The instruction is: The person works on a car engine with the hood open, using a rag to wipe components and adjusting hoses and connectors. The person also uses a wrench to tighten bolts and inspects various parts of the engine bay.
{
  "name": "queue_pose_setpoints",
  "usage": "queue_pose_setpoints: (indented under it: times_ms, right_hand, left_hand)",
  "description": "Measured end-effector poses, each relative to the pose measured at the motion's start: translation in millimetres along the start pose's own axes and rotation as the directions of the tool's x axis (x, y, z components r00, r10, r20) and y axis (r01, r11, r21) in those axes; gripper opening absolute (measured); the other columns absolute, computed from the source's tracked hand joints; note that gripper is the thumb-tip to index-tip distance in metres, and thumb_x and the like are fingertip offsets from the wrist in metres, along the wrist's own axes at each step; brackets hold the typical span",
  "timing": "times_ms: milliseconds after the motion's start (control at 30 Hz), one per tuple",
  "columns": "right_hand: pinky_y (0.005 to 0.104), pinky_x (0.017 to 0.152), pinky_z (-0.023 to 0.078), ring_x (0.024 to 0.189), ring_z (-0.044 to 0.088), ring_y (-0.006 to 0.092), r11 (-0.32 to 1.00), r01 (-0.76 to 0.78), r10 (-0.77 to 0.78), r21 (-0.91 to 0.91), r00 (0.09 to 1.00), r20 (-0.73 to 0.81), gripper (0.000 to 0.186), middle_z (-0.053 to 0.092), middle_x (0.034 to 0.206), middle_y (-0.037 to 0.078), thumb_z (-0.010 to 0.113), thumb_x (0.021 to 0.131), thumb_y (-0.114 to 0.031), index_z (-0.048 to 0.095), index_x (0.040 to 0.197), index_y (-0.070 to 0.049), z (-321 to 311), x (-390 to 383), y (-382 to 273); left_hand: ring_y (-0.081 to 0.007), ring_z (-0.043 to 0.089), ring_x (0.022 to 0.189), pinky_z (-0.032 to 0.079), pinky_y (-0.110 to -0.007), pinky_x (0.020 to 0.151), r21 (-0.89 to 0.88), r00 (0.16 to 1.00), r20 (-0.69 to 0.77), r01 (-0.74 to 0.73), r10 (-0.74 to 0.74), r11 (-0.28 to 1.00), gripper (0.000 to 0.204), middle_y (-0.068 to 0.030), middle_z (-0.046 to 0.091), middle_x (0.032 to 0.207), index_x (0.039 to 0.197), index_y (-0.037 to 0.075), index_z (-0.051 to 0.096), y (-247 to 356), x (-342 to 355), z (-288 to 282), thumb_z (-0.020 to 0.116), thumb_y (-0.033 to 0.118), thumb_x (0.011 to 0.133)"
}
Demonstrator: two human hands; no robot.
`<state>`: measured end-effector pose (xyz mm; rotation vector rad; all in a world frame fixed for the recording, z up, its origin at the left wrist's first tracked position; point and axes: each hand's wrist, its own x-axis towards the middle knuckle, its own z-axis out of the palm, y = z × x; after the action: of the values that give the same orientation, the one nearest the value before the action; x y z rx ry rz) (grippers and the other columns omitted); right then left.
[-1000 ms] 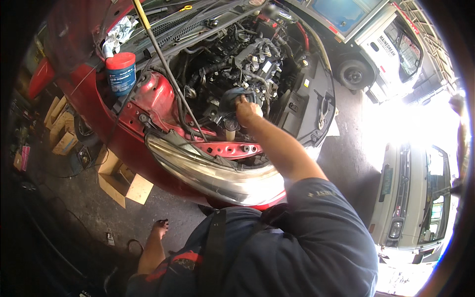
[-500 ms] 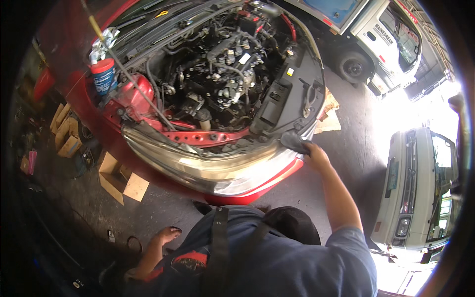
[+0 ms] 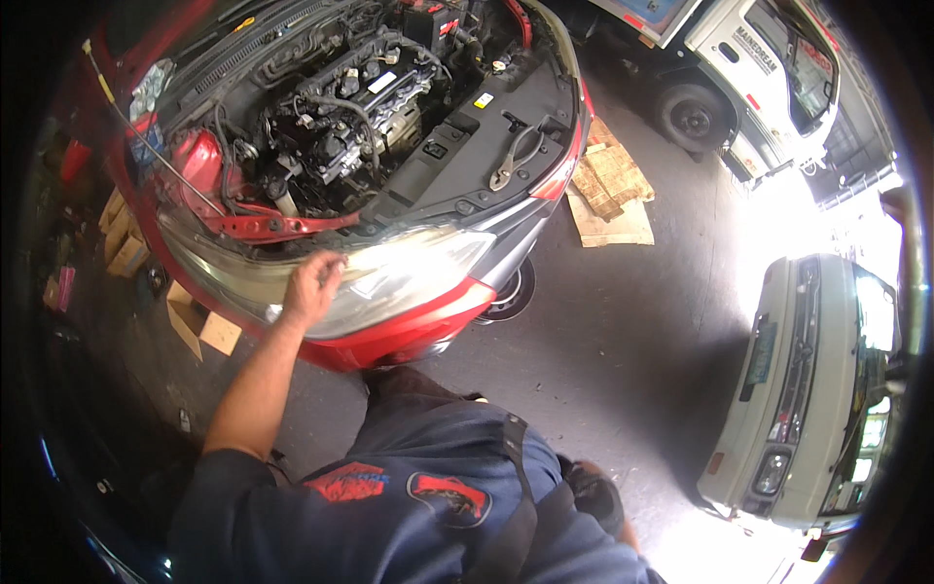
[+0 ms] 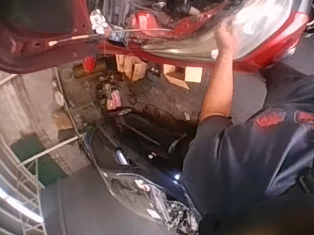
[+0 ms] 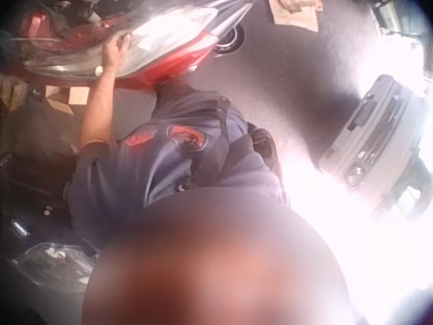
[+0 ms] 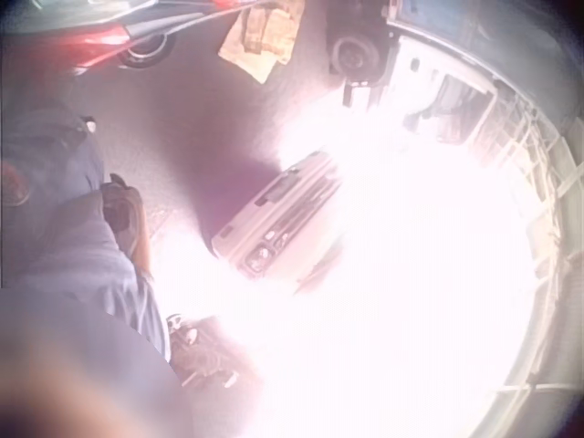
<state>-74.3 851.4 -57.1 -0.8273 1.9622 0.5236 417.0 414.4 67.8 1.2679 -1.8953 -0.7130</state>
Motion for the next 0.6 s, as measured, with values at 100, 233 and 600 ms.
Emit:
queue_pose_setpoints:
  times_ms: [100, 233, 600]
  right_hand:
    - [0.0465, 0.089, 0.052, 0.106, 0.066, 0.0396, 0.994, -0.042, 0.032, 0.100, 0.995, 0.100, 0.039, 0.070, 0.106, 0.024, 0.064, 0.084, -0.031, 0.070, 0.113, -0.006, 19, -4, 68]
    - [0.0462, 0.089, 0.052, 0.106, 0.067, 0.0394, 0.961, 0.007, -0.039, 0.275, 0.993, 0.111, 0.041, 0.070, 0.107, 0.025, 0.064, 0.083, -0.031, 0.070, 0.113, -0.003, 13, 13, 102]
    - [0.0412, 0.079, 0.053, 0.089, 0.071, 0.0338, 0.859, 0.456, -0.370, 0.233, 0.867, -0.334, 0.041, 0.073, 0.093, 0.017, 0.061, 0.085, -0.018, 0.064, 0.122, -0.002, -224, 40, -23]
  left_hand:
    - [-0.0284, 0.065, 0.086, 0.051, -0.039, 0.079, 0.131, 0.984, -0.147, 0.119, -0.099, 0.984, 0.013, -0.0098, 0.067, 0.092, 0.098, 0.005, 0.067, 1, 17, 29, 0.063, 0.016, 0.094]
    - [-0.0346, 0.062, 0.088, 0.049, -0.045, 0.077, 0.491, 0.970, -0.214, 0.005, 0.116, 0.871, 0.017, -0.0123, 0.065, 0.090, 0.093, 0.007, 0.066, -4, 23, 45, 0.063, 0.024, 0.094]
    - [-0.0375, 0.059, 0.107, 0.046, -0.045, 0.094, 0.554, 0.923, -0.376, 0.151, 0.084, 0.818, 0.017, -0.0165, 0.061, 0.115, 0.103, 0.003, 0.064, -4, 29, 52, 0.062, 0.017, 0.093]
